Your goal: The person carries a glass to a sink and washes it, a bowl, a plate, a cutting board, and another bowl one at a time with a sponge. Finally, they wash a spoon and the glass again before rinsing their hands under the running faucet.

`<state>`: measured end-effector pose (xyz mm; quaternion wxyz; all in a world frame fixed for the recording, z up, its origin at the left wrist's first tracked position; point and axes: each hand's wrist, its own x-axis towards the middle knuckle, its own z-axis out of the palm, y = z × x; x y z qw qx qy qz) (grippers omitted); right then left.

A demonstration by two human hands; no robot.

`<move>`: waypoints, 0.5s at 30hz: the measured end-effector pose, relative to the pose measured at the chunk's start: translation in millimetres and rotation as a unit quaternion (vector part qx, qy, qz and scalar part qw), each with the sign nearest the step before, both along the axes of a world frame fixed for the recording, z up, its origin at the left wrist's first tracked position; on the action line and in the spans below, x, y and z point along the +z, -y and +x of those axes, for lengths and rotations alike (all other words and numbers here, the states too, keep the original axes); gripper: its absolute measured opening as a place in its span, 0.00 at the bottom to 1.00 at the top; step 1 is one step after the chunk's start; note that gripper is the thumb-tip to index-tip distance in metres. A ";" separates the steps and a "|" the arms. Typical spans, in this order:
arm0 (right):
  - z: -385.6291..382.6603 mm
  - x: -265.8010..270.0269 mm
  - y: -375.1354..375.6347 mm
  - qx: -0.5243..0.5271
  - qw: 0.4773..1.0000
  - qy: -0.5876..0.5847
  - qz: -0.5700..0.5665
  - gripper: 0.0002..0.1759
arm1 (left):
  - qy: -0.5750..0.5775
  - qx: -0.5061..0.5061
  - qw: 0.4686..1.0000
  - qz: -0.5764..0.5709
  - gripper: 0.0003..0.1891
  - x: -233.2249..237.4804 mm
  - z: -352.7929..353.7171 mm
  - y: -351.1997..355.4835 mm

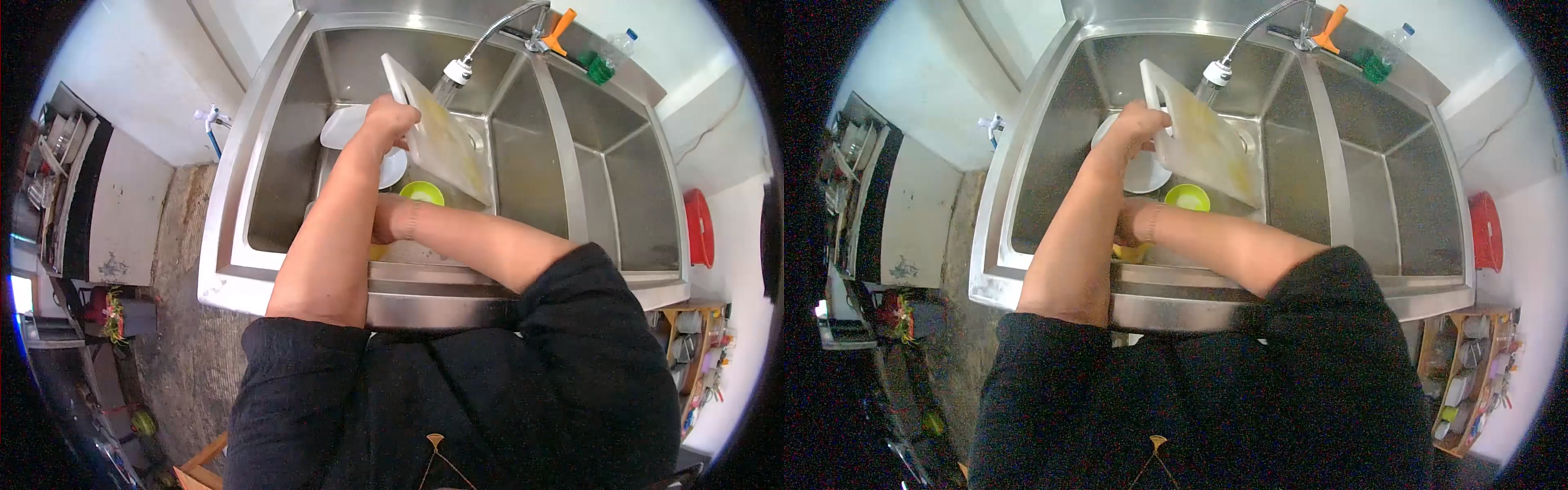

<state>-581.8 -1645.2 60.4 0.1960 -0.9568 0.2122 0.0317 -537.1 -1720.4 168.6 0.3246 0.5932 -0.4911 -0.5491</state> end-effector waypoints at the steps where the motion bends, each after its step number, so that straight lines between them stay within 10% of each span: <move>1: 10.9 -20.2 7.8 0.047 0.998 0.008 -0.037 0.17 | -0.005 -0.002 0.999 0.031 0.22 1.9 -0.8 -2.8; 6: 12.5 -7.5 -1.4 -0.009 0.996 -0.069 0.055 0.16 | -0.119 0.015 0.990 0.080 0.21 -22.8 -3.1 11.6; 10: -63.4 107.4 -14.6 -0.083 0.968 -0.166 0.169 0.16 | -0.157 0.052 0.983 0.075 0.18 -37.4 -1.0 19.7; 15: -182.5 149.4 44.7 -0.329 0.890 -0.003 0.316 0.16 | -0.102 0.073 0.992 0.026 0.16 -50.3 1.7 18.6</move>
